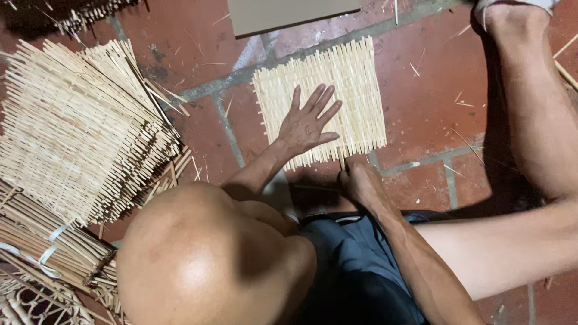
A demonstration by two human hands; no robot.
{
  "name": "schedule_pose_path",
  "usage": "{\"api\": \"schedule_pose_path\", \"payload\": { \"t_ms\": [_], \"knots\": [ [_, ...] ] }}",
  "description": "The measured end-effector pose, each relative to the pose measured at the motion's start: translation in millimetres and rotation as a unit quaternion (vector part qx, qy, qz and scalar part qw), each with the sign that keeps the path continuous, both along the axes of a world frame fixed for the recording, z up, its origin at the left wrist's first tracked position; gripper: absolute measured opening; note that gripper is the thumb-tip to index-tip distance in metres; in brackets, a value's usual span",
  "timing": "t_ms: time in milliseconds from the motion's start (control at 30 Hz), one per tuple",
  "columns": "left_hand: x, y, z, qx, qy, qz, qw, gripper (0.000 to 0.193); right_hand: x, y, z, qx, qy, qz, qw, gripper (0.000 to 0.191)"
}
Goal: The person applies glue to a rectangular board using a roller, then places a woven bamboo mat on top and presses it down. They repeat this cycle multiple times, stacking finished units and occasionally adjusting the mat edges with a small stick.
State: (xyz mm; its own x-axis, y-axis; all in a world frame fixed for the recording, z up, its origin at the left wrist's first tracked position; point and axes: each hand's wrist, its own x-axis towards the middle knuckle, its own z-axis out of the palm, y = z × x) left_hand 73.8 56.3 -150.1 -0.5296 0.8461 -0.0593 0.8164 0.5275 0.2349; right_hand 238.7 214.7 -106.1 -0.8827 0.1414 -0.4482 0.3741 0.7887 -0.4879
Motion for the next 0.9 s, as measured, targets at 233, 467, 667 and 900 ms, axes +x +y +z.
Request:
{"api": "schedule_pose_path", "payload": {
  "t_ms": [233,467,667,900],
  "knots": [
    [-2,7,33,-0.045,-0.055,0.001,0.997,0.088,12,24,20,0.01,-0.016,-0.007,1.0,0.025],
    [4,47,23,-0.037,-0.033,-0.022,0.999,0.076,30,66,5,0.01,-0.012,-0.016,1.0,0.02],
    [13,55,5,0.003,-0.035,-0.043,0.998,0.063,35,69,0,0.001,0.035,-0.032,0.999,0.017],
    [12,52,5,0.014,-0.018,-0.049,0.999,0.061,25,69,1,0.037,-0.035,-0.018,0.999,0.019]
  ]
}}
